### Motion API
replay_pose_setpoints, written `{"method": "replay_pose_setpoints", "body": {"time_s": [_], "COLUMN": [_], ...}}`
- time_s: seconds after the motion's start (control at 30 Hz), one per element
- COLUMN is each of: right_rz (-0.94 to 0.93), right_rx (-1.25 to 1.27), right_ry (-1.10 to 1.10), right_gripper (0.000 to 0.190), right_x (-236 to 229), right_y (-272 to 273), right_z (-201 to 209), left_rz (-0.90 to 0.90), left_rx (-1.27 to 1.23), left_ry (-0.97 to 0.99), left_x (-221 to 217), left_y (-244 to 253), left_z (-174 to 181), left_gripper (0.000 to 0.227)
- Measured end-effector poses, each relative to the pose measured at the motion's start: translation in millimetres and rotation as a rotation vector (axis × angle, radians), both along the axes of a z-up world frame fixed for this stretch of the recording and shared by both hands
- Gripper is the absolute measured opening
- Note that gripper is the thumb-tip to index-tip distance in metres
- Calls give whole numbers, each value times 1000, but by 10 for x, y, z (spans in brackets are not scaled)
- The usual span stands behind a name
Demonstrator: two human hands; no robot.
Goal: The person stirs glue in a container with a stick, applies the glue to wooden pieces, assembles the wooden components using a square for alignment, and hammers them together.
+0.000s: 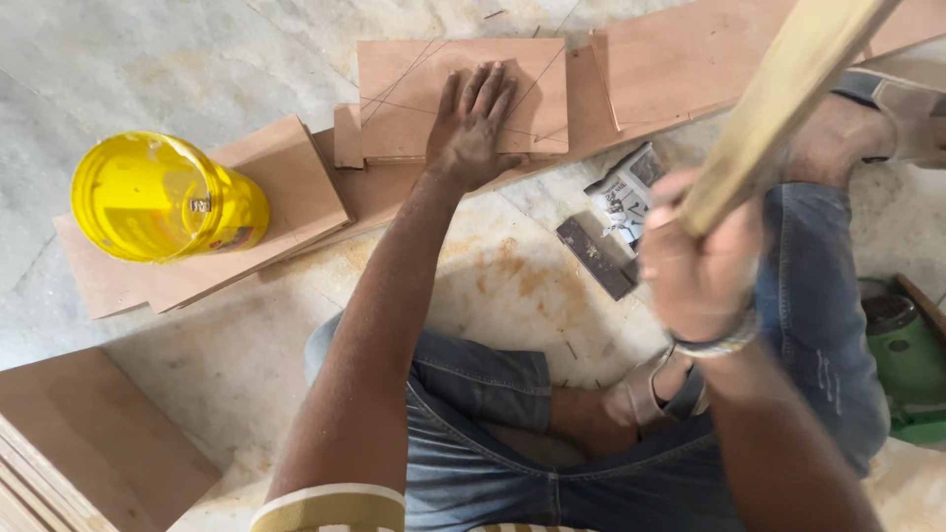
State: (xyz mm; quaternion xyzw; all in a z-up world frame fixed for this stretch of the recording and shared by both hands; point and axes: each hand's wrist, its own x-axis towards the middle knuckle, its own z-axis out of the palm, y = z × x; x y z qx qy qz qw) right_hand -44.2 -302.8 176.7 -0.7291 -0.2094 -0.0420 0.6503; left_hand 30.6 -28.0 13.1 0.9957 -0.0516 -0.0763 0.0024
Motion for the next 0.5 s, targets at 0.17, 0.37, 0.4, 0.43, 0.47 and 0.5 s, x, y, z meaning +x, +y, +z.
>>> {"method": "replay_pose_setpoints", "body": {"time_s": [0.17, 0.37, 0.4, 0.43, 0.47, 0.5], "right_rz": [119, -32, -74, -33, 5, 74], "right_rx": [-819, -316, -207, -72, 70, -99], "right_ry": [91, 170, 156, 32, -97, -53], "right_gripper": [12, 14, 14, 11, 8, 7], "right_x": [207, 39, -44, -76, -73, -65], "right_y": [141, -372, -387, -296, -156, -50], "right_z": [-677, -157, -143, -234, -374, -516], "left_rz": [9, 14, 20, 20, 17, 15], "left_rx": [46, -8, -11, -11, -7, -2], "left_ry": [-10, 2, 10, 6, -5, -16], "left_x": [19, 3, -13, -18, -3, -3], "left_y": [-42, -26, -34, -32, -20, -22], "left_z": [117, 120, 89, 65, 64, 70], "left_gripper": [111, 108, 108, 108, 109, 109]}}
